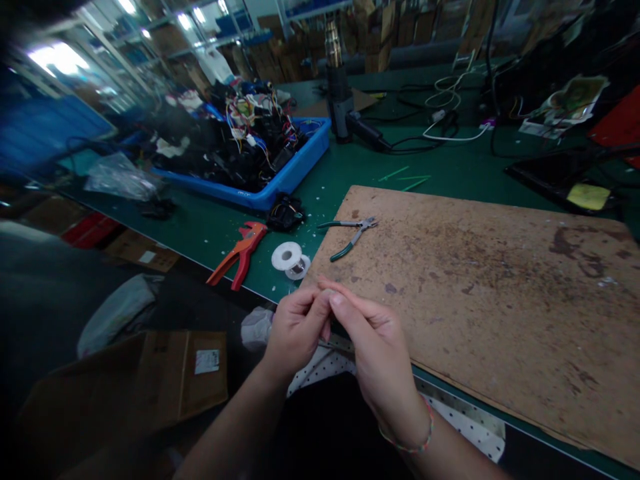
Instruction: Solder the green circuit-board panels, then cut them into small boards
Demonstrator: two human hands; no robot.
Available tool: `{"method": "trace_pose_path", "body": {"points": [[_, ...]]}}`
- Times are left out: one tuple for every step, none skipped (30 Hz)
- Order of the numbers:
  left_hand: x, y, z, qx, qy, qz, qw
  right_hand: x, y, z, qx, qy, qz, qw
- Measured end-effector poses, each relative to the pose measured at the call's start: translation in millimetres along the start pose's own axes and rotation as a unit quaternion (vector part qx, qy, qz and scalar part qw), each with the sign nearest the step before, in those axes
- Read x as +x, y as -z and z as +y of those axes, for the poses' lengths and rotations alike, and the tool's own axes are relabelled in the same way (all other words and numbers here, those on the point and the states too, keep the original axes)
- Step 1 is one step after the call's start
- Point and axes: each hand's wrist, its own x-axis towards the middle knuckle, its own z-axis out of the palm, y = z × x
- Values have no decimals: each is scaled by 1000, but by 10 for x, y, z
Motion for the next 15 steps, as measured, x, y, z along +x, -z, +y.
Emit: {"method": "trace_pose_path", "body": {"points": [[5,13,6,15,-11,4,1000,15,-5,-16,19,-14,-4,1000],[10,24,11,34,-23,9,999,30,-10,-24,41,-29,-7,999],[14,32,15,53,-34,14,998,42,-15,-24,62,-42,-9,997],[16,37,17,73,-45,19,996,51,-19,-14,77,-54,-10,996],[16,38,17,86,-49,22,995,53,-23,5,82,-60,-9,995],[13,34,15,89,-45,25,995,49,-26,31,77,-61,-6,995],[7,26,11,77,-30,26,996,39,-28,61,63,-57,0,996],[-1,16,7,54,-6,25,998,26,-28,93,44,-49,5,998],[-8,3,3,31,18,26,999,11,-26,123,24,-36,11,999],[-16,-11,-1,9,40,26,999,-4,-21,149,7,-23,16,1000],[-24,-24,-2,-5,56,27,998,-17,-15,169,-7,-13,19,1000],[-30,-35,-2,-9,62,29,998,-27,-8,181,-17,-6,21,1000],[-36,-45,2,-5,62,32,998,-34,0,187,-23,-4,21,1000],[-42,-52,8,3,59,36,998,-38,6,186,-25,-4,20,999],[-47,-56,16,14,53,41,998,-40,10,181,-25,-6,18,1000]]}}
